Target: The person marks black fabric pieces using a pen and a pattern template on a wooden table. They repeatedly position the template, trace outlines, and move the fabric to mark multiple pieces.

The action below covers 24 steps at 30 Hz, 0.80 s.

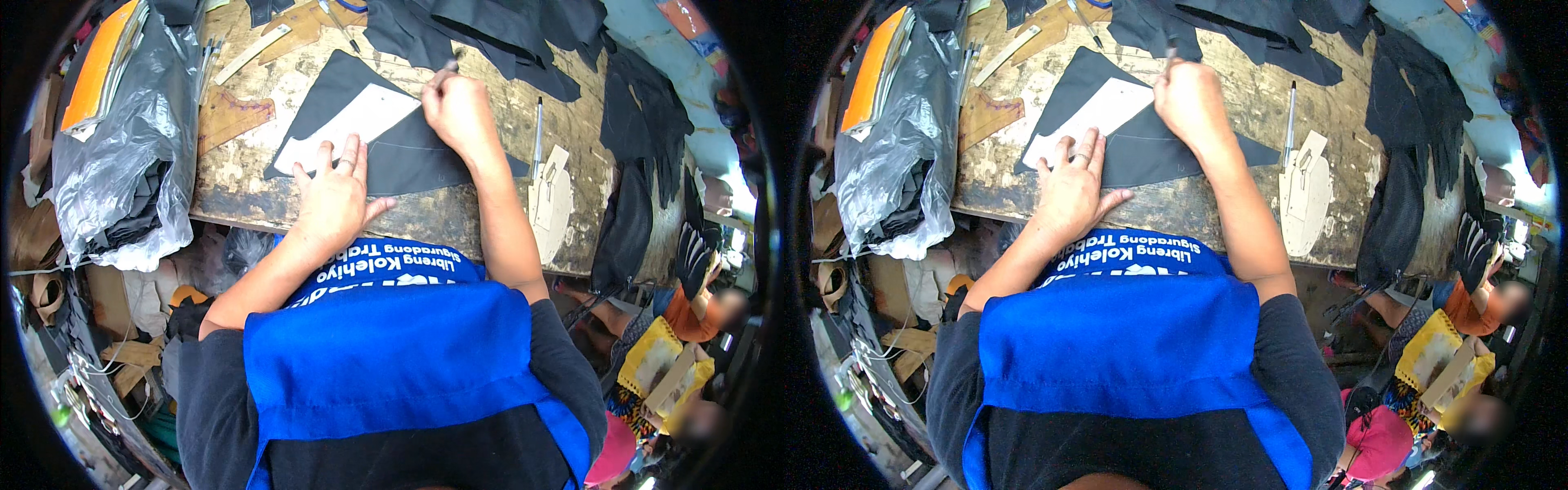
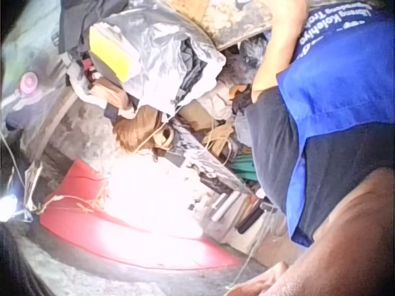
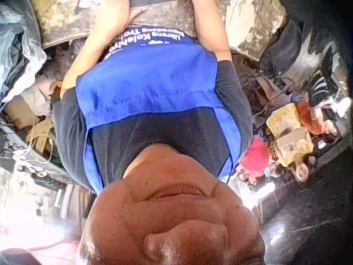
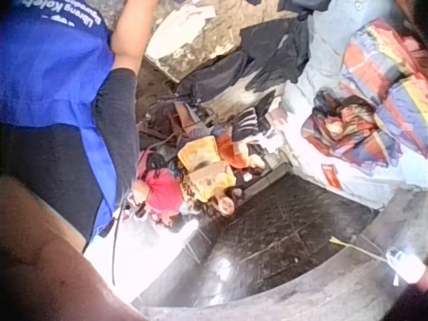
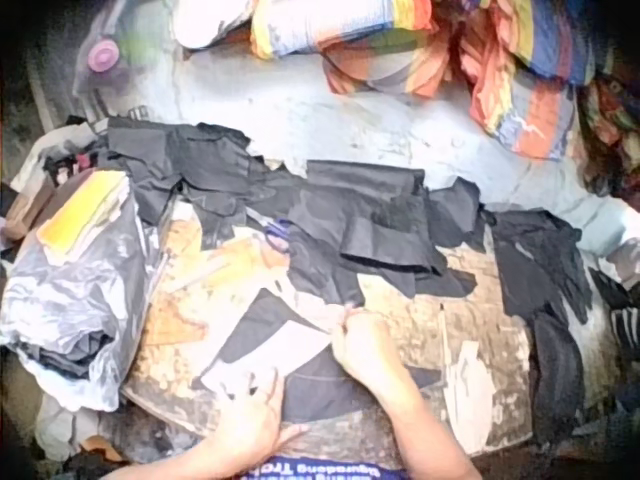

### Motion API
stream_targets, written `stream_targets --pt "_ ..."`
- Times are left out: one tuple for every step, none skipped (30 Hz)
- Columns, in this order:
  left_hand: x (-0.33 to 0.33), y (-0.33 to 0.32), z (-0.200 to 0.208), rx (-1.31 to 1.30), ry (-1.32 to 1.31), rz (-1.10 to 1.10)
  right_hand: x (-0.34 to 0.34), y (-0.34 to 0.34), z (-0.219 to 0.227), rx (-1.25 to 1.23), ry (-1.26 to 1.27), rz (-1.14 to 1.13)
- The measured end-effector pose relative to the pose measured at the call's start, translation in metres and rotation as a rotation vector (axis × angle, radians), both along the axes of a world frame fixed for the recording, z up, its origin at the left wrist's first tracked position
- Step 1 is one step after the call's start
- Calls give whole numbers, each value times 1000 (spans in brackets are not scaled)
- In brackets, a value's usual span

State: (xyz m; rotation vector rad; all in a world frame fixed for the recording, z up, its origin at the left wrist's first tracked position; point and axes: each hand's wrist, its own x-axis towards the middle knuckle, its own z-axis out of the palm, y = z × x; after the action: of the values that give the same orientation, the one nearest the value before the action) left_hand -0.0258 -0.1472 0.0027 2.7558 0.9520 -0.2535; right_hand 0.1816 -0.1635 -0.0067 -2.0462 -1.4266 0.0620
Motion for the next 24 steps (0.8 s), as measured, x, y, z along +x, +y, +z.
stream_targets --pt "-2 3 -1 -1 -28 3 1 -6 0 114 44 -25" --pt "-4 8 -3 12 -66 1 -2 -11 -3 210 263 -48" --pt "-6 16 -4 98 -144 65 -7 -14 -8 309 482 -69" --pt "-9 27 -6 76 -234 163 -14 -18 -13 303 609 -20" --pt "-13 39 -8 41 -292 270 -22 -21 -19 300 736 32" --pt "-19 51 -10 48 -302 313 -32 -23 -26 305 797 114" --pt "-26 61 -13 60 -315 356 -41 -25 -33 303 868 182" --pt "-32 67 -17 68 -333 403 -46 -24 -39 262 794 187" --pt "-36 70 -22 85 -399 453 -52 -23 -43 238 747 207" --pt "-40 72 -27 77 -417 495 -56 -21 -47 333 759 234" --pt "-44 73 -32 76 -450 533 -57 -20 -48 349 677 228" --pt "-46 72 -37 84 -533 542 -57 -18 -49 348 605 236" --pt "-47 71 -42 94 -618 552 -56 -17 -48 355 539 229" --pt "-48 70 -46 74 -685 582 -58 -16 -48 357 589 220" --pt "-48 71 -48 112 -725 560 -57 -15 -46 352 535 233" --pt "-49 69 -51 119 -745 560 -57 -15 -44 350 485 241" --pt "-49 69 -52 125 -769 560 -58 -15 -42 350 435 248" --pt "-49 69 -53 106 -767 570 -58 -15 -40 332 433 263" --pt "-50 70 -53 87 -771 581 -58 -16 -39 316 429 276" --pt "-50 70 -53 63 -778 587 -59 -17 -38 302 434 285" --pt "-50 70 -54 75 -761 590 -59 -17 -37 287 459 261" --pt "-51 71 -54 84 -749 590 -60 -18 -37 275 493 234" --pt "-51 71 -54 99 -743 586 -59 -18 -37 262 527 206" --pt "-51 71 -54 72 -770 593 -60 -18 -39 289 499 218"
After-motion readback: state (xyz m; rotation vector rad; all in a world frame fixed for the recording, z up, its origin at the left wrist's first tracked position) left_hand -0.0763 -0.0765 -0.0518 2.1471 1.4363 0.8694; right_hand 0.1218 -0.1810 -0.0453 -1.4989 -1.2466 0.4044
